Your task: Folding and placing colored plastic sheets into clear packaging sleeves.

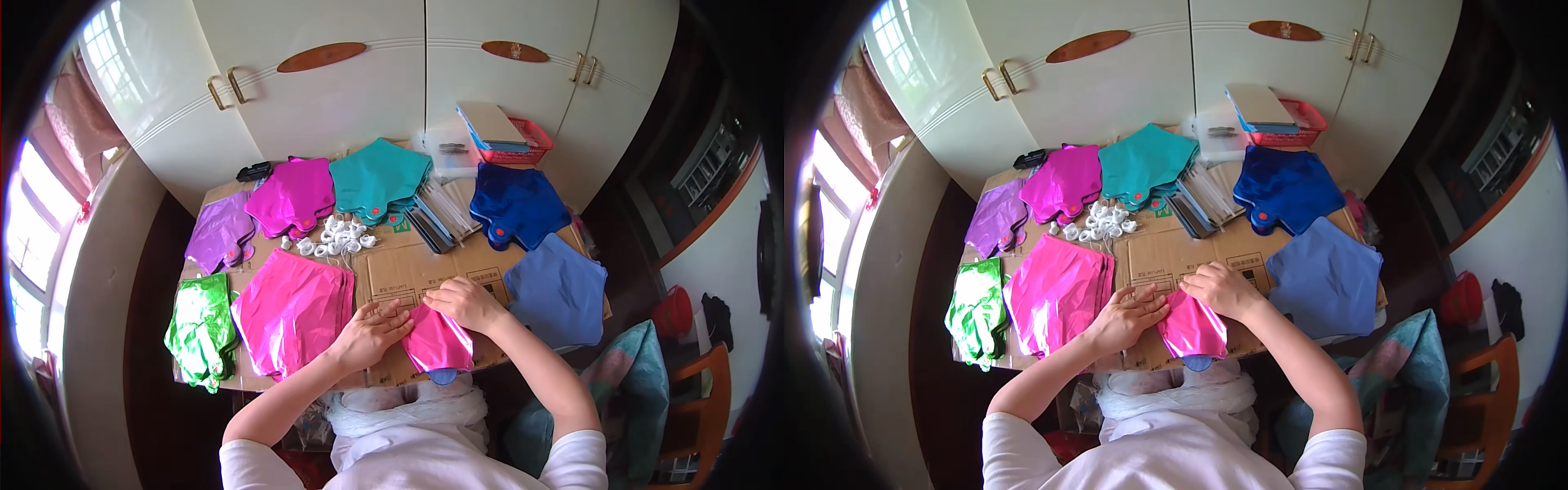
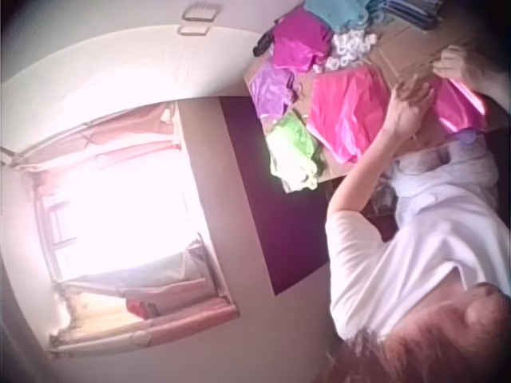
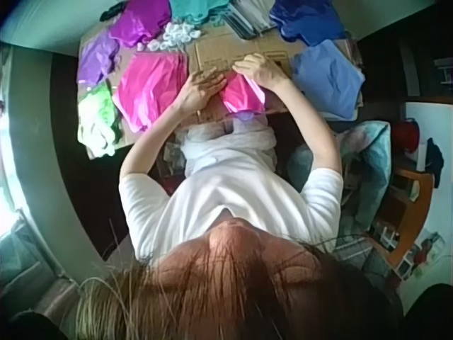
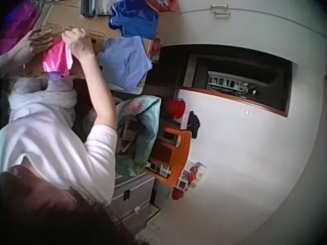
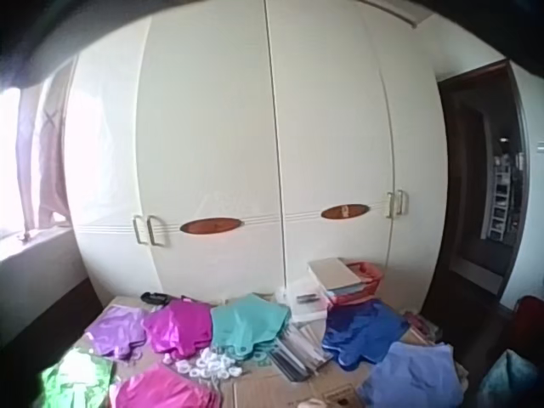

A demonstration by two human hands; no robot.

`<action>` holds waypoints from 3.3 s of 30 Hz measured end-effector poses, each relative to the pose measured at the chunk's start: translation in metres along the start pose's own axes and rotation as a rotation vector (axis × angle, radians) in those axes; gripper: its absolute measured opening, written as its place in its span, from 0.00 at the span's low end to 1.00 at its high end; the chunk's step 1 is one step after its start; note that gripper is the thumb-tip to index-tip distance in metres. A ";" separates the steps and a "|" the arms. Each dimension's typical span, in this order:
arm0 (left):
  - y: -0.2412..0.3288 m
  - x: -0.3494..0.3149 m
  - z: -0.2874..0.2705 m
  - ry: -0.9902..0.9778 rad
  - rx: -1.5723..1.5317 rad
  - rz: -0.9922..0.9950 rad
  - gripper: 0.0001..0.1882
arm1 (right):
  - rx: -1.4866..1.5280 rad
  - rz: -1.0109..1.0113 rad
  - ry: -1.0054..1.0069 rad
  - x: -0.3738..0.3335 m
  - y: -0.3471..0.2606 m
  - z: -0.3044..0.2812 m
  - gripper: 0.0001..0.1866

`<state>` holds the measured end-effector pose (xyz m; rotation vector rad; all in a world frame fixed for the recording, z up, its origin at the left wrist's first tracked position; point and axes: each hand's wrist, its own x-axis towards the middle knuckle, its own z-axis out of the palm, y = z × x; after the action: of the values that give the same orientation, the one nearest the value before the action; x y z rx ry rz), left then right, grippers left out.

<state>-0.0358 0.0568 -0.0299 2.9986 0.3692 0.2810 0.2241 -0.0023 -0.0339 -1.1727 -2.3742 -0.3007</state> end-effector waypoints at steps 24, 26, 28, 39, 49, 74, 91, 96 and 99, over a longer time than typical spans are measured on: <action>0.009 -0.008 -0.015 -0.064 0.346 0.184 0.29 | 0.056 -0.023 -0.168 -0.027 -0.030 -0.012 0.18; 0.012 -0.007 -0.023 -0.082 0.283 0.204 0.29 | 0.069 -0.021 -0.181 -0.028 -0.030 -0.012 0.18; 0.021 -0.006 -0.036 -0.114 0.148 0.146 0.33 | 0.089 -0.005 -0.208 -0.028 -0.029 -0.013 0.18; 0.026 -0.011 -0.031 -0.139 0.126 0.104 0.43 | 0.190 0.143 -0.405 -0.035 -0.053 -0.040 0.39; 0.076 -0.037 0.006 0.291 0.138 0.266 0.17 | 0.074 0.100 -0.372 -0.053 -0.084 -0.035 0.26; 0.029 -0.024 -0.013 0.421 -1.502 -0.637 0.07 | 1.403 0.864 0.021 0.002 -0.053 -0.061 0.11; 0.034 -0.020 -0.013 0.515 -1.407 -0.674 0.06 | 0.885 0.782 0.325 0.015 -0.078 -0.060 0.06; 0.034 -0.018 -0.012 0.467 -1.371 -0.729 0.06 | 0.830 0.885 0.205 0.018 -0.078 -0.063 0.07; 0.034 -0.012 -0.013 0.435 -1.382 -0.748 0.06 | 0.875 0.881 0.270 0.012 -0.069 -0.046 0.09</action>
<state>-0.0418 0.0220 -0.0148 1.3277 0.8315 0.7087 0.1777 -0.0545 0.0131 -1.4153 -1.2853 0.7398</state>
